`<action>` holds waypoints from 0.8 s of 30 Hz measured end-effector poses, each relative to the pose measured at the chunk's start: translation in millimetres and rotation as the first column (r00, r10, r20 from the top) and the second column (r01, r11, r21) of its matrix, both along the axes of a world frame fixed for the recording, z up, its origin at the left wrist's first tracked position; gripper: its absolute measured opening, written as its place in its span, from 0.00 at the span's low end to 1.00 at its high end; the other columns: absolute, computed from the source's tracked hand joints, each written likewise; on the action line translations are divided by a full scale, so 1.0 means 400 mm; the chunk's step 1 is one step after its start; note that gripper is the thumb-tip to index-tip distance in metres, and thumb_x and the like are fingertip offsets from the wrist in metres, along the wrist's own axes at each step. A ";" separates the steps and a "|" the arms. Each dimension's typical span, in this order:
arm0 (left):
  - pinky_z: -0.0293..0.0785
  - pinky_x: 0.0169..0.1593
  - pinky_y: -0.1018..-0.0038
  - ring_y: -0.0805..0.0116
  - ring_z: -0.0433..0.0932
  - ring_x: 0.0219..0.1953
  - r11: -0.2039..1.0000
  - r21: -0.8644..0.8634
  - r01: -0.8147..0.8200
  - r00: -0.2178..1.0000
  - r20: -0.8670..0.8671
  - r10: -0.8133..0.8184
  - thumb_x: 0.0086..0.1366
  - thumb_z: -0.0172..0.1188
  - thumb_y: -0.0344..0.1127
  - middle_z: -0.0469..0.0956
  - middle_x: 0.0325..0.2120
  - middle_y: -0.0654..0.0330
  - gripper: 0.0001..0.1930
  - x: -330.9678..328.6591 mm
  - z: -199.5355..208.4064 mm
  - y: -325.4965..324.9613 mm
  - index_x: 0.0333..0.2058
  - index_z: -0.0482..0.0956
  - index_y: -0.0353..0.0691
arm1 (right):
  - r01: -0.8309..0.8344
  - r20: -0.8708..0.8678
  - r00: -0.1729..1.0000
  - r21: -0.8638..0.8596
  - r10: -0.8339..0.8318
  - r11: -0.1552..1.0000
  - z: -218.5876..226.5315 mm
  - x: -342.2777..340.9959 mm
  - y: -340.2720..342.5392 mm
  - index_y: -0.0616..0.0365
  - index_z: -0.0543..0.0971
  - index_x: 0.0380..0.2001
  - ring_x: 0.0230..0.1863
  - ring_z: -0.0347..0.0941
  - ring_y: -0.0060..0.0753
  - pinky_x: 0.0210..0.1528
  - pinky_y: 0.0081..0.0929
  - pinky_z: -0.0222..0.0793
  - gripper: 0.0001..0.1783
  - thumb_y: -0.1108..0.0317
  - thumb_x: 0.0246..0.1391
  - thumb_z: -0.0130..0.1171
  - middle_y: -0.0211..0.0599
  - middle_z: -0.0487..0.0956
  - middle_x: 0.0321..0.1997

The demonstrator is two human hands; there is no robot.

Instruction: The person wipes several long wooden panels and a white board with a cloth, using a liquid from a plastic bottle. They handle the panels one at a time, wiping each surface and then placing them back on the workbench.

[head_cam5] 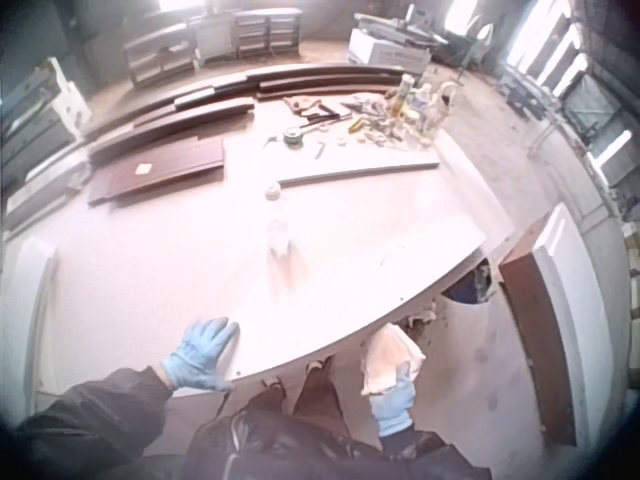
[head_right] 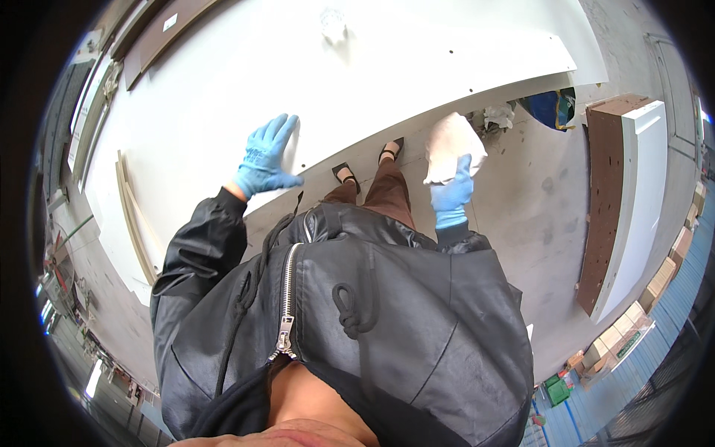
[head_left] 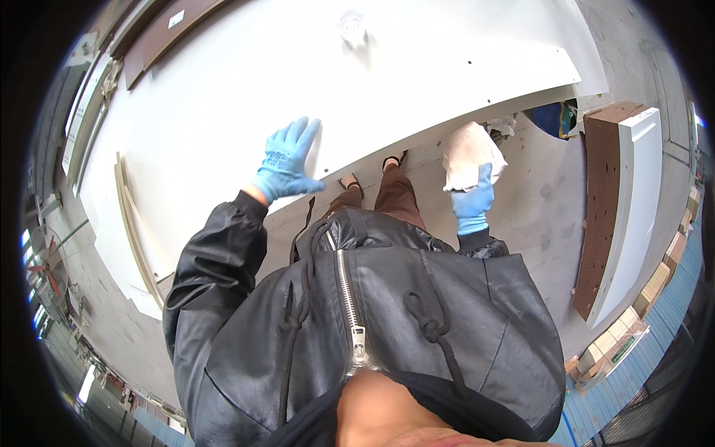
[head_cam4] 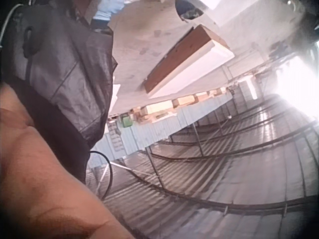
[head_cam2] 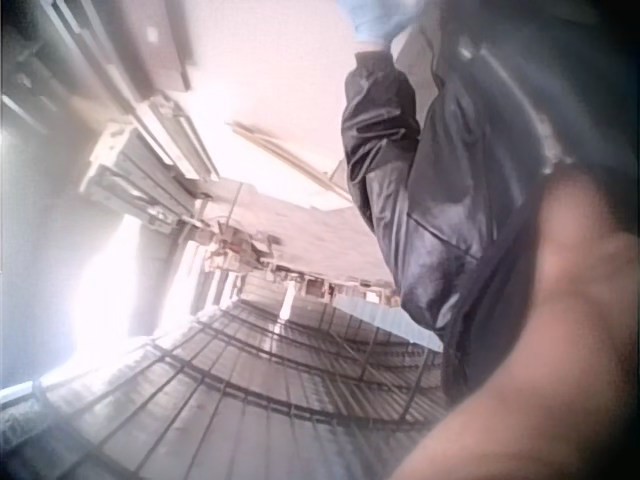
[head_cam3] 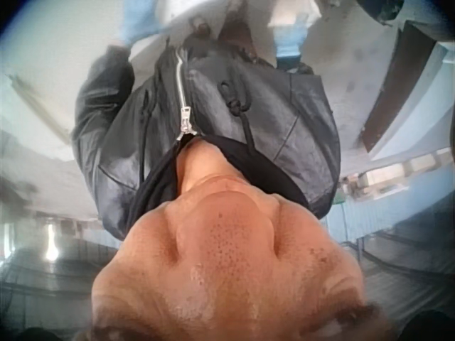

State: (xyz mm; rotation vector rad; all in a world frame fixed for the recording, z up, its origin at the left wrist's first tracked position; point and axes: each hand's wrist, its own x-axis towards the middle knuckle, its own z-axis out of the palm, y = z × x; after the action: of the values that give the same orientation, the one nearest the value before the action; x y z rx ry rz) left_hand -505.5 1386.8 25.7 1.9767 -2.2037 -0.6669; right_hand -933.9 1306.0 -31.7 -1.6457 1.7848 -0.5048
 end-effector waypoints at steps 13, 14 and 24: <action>0.60 0.73 0.58 0.53 0.68 0.69 0.620 0.664 0.418 0.236 -0.739 0.631 0.58 0.71 0.54 0.68 0.69 0.47 0.50 -0.012 -0.025 0.095 0.72 0.63 0.32 | 0.180 0.443 0.894 -0.210 -0.071 0.961 0.133 0.117 -0.075 0.73 0.73 0.59 0.55 0.74 0.43 0.58 0.37 0.70 0.27 0.58 0.71 0.54 0.53 0.79 0.55; 0.62 0.72 0.56 0.52 0.68 0.69 0.591 0.715 0.374 0.184 -0.681 0.708 0.61 0.67 0.57 0.69 0.69 0.48 0.47 -0.006 -0.062 0.115 0.72 0.63 0.35 | 0.064 0.440 0.897 -0.247 0.053 0.967 0.144 0.132 -0.076 0.74 0.68 0.64 0.58 0.75 0.48 0.60 0.38 0.70 0.29 0.60 0.70 0.52 0.57 0.77 0.57; 0.59 0.73 0.44 0.50 0.66 0.71 0.483 0.781 0.396 -0.521 -0.242 0.819 0.74 0.48 0.67 0.69 0.70 0.52 0.42 -0.097 -0.101 0.164 0.74 0.60 0.43 | -0.646 -0.161 0.759 -0.313 0.631 0.696 0.159 0.347 -0.070 0.61 0.73 0.60 0.78 0.58 0.57 0.81 0.56 0.47 0.33 0.58 0.53 0.65 0.55 0.66 0.74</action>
State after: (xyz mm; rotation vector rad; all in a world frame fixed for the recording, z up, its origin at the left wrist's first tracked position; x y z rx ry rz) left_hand -544.5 1452.5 -14.7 0.7319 0.3038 -2.1144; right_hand -795.2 1278.0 31.8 -2.3957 1.0437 -0.4730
